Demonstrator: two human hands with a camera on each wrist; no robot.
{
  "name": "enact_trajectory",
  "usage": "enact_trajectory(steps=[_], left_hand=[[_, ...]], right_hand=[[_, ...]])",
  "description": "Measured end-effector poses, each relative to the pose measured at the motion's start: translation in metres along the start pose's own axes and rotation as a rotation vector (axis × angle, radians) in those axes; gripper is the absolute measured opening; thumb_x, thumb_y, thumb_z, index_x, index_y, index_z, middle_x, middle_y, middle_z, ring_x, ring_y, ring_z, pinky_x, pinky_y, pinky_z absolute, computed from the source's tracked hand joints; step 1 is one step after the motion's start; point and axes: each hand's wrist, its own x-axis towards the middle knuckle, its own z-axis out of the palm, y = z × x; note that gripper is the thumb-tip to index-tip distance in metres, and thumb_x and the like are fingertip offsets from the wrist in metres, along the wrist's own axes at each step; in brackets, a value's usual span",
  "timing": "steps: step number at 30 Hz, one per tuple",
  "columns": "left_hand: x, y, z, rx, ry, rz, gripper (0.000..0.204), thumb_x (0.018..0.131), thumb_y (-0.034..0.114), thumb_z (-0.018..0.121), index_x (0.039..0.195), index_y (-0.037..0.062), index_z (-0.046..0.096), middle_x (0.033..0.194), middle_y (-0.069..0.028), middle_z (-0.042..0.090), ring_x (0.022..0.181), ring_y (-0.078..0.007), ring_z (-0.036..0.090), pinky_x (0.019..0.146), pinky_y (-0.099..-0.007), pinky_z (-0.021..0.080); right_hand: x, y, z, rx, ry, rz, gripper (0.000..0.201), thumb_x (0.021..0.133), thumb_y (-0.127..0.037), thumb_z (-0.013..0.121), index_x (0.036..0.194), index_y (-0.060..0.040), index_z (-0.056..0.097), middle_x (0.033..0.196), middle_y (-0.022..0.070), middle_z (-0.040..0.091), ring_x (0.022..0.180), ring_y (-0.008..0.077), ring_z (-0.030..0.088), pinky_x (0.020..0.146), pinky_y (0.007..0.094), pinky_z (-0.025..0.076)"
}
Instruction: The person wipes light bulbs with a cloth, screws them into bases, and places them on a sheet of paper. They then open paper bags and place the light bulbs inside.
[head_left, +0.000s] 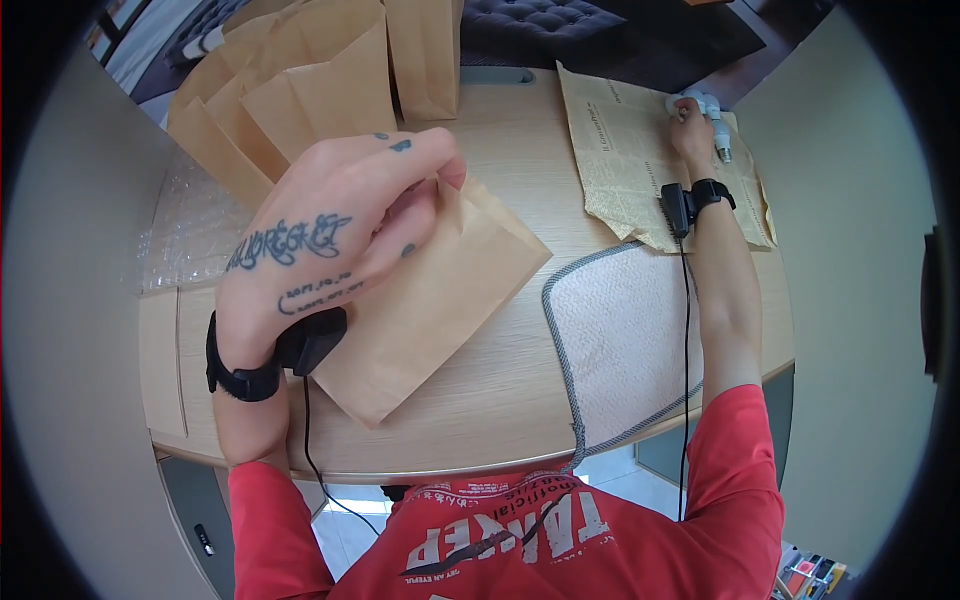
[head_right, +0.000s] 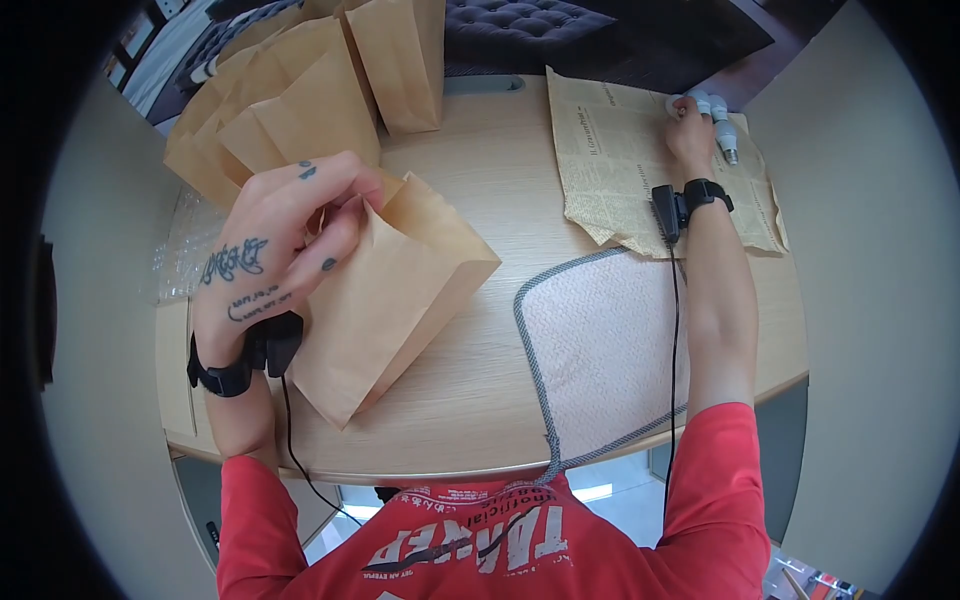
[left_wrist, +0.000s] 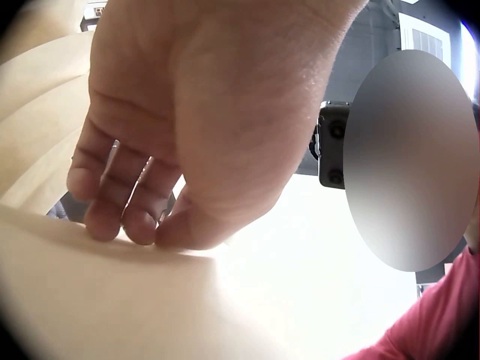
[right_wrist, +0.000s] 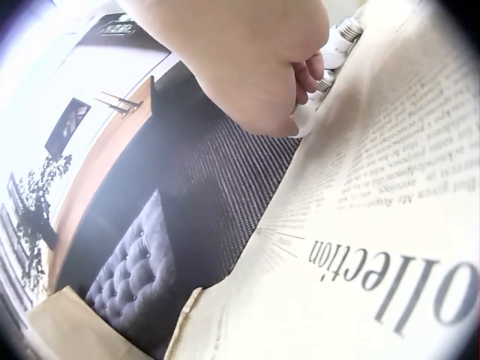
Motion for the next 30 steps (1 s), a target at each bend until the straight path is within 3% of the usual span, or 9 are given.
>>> enact_trajectory(steps=[3,6,12,15,18,21,24,26,30], left_hand=[[0.000,0.002,-0.002,-0.005,0.014,-0.002,0.011,0.084,-0.003,0.054,0.092,0.0035,0.060,0.075,-0.0082,0.059,0.061,-0.0197,0.056,0.057,-0.0288,0.044],[0.000,0.002,-0.003,-0.005,0.034,0.023,0.012,0.084,-0.004,0.053,0.091,0.0032,0.060,0.076,-0.0071,0.059,0.062,-0.0184,0.056,0.057,-0.0280,0.045],[-0.001,0.004,-0.003,0.015,0.057,0.053,0.013,0.083,-0.005,0.053,0.090,0.0034,0.059,0.075,-0.0065,0.058,0.062,-0.0173,0.056,0.058,-0.0274,0.045],[-0.001,0.004,-0.003,0.018,0.075,0.060,0.013,0.083,-0.006,0.054,0.090,0.0035,0.059,0.075,-0.0064,0.058,0.061,-0.0170,0.055,0.057,-0.0274,0.045],[-0.002,0.004,-0.003,0.015,0.089,0.066,0.012,0.083,-0.006,0.054,0.090,0.0036,0.059,0.074,-0.0063,0.057,0.061,-0.0169,0.054,0.057,-0.0273,0.044],[-0.001,0.003,-0.002,0.016,0.095,0.063,0.012,0.083,-0.005,0.054,0.089,0.0038,0.059,0.073,-0.0063,0.056,0.060,-0.0168,0.054,0.057,-0.0271,0.044],[0.000,0.003,0.001,0.020,0.102,0.070,0.012,0.082,-0.005,0.055,0.089,0.0041,0.058,0.072,-0.0061,0.056,0.060,-0.0166,0.053,0.057,-0.0270,0.043],[0.001,0.004,0.001,0.028,0.108,0.067,0.012,0.082,-0.005,0.055,0.089,0.0043,0.058,0.071,-0.0059,0.056,0.060,-0.0166,0.053,0.056,-0.0270,0.043],[0.001,0.004,0.003,0.050,0.129,0.056,0.012,0.082,-0.004,0.055,0.089,0.0046,0.058,0.071,-0.0056,0.056,0.061,-0.0170,0.053,0.057,-0.0272,0.043]], right_hand=[[0.005,-0.009,-0.016,0.141,0.032,-0.034,0.027,0.088,-0.019,0.058,0.114,-0.0143,0.061,0.108,0.0184,0.069,0.105,0.0382,0.064,0.089,0.0453,0.050],[-0.002,-0.041,-0.038,0.299,0.157,-0.083,0.028,0.089,-0.022,0.060,0.116,-0.0141,0.061,0.094,0.0150,0.071,0.094,0.0376,0.067,0.085,0.0439,0.051],[-0.021,-0.114,-0.099,0.648,0.067,-0.122,0.036,0.087,-0.033,0.071,0.114,-0.0091,0.068,0.080,0.0034,0.068,0.075,0.0136,0.063,0.071,0.0286,0.047],[-0.043,-0.148,-0.132,0.844,0.031,-0.208,0.034,0.088,-0.029,0.073,0.110,-0.0042,0.071,0.076,-0.0028,0.062,0.072,0.0053,0.055,0.067,0.0216,0.043],[-0.063,-0.170,-0.155,0.926,0.005,-0.309,0.028,0.089,-0.023,0.073,0.107,-0.0019,0.071,0.075,-0.0059,0.058,0.071,0.0030,0.051,0.064,0.0194,0.040],[-0.077,-0.178,-0.177,1.019,-0.114,-0.318,0.030,0.089,-0.028,0.073,0.110,-0.0073,0.073,0.089,-0.0043,0.064,0.082,0.0037,0.052,0.076,0.0194,0.038],[-0.091,-0.184,-0.192,1.134,-0.282,-0.382,0.026,0.090,-0.025,0.071,0.109,-0.0076,0.072,0.094,-0.0030,0.065,0.087,0.0042,0.054,0.080,0.0212,0.041],[-0.107,-0.198,-0.200,1.161,-0.403,-0.502,0.024,0.089,-0.022,0.072,0.105,-0.0048,0.071,0.081,-0.0059,0.058,0.075,0.0028,0.048,0.067,0.0199,0.037],[-0.129,-0.213,-0.206,1.009,-0.811,-0.579,0.021,0.086,-0.017,0.072,0.103,-0.0047,0.071,0.075,-0.0070,0.054,0.067,0.0023,0.045,0.059,0.0204,0.035]])
